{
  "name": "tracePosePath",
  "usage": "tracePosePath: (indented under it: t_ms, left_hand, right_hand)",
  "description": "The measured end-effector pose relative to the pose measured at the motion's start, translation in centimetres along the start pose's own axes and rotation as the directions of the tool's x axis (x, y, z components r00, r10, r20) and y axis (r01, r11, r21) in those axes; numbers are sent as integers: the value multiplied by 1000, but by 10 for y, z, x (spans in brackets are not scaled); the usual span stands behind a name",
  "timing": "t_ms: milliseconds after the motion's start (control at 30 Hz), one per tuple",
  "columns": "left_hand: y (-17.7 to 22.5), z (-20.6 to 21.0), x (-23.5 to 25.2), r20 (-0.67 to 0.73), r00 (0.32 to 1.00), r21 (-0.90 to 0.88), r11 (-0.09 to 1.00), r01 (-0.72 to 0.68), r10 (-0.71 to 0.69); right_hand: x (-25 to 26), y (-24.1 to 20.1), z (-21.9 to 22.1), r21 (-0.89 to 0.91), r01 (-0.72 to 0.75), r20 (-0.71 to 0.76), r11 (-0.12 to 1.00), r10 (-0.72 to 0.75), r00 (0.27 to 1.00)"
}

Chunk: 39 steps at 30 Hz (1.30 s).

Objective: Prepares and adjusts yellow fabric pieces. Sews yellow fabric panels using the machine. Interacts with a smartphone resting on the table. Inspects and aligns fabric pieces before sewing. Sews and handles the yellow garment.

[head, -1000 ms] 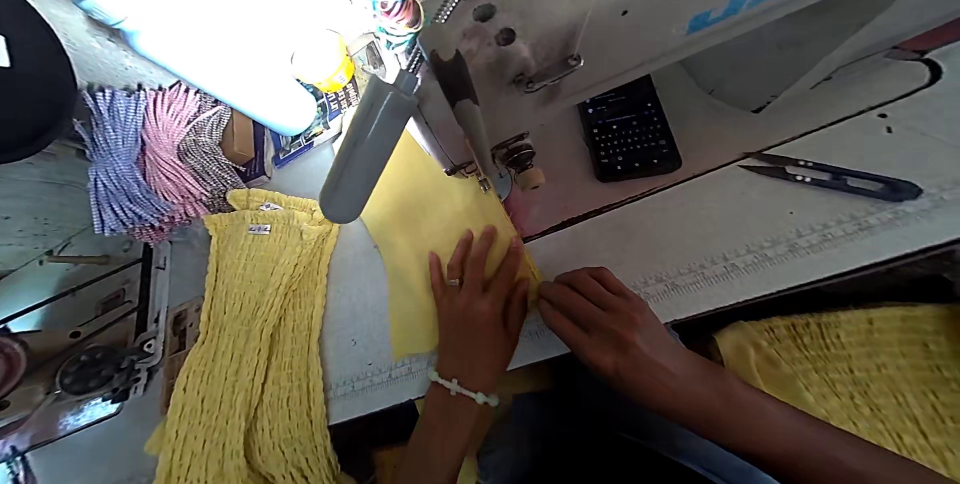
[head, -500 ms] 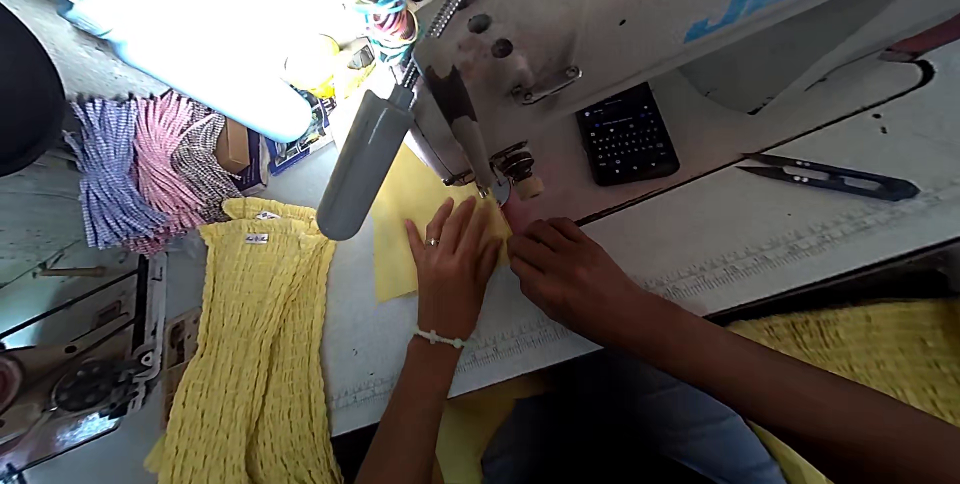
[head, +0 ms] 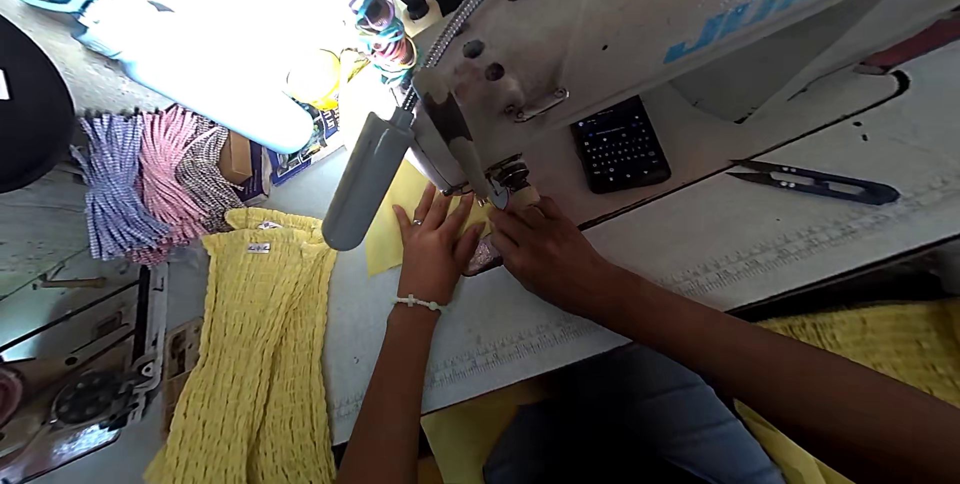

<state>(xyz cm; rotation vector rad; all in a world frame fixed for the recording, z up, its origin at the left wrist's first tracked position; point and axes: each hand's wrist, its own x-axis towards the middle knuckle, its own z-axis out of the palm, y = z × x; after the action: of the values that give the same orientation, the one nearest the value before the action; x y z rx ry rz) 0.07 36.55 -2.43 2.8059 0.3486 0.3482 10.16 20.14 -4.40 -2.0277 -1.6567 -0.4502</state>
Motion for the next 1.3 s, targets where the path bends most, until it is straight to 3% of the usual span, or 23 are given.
tracePosePath:
  t_ms: [333, 667, 1000, 1100, 1200, 1300]
  left_hand:
    - [3, -5, 1, 72, 996, -10, 999, 52, -52]
    - [-7, -7, 13, 58, 997, -32, 999, 44, -42]
    - [-19, -9, 36, 32, 998, -50, 997, 60, -58]
    - [-14, -15, 45, 97, 984, -19, 988, 151, -149]
    - [6, -20, 58, 145, 948, 164, 952, 259, -283]
    - [31, -28, 74, 191, 855, 233, 869, 437, -481]
  right_hand:
    - [-9, -1, 5, -8, -30, -22, 1000, 30, 999]
    - [-3, 2, 7, -17, -94, -16, 995, 94, 995]
    - [-12, 23, -13, 173, -230, -105, 958, 250, 962]
    - [-37, 38, -44, 186, -317, -173, 930, 349, 921]
    - [-79, 67, -77, 70, -445, -245, 893, 447, 860]
    - [-117, 98, -100, -63, -575, -223, 816, 550, 805]
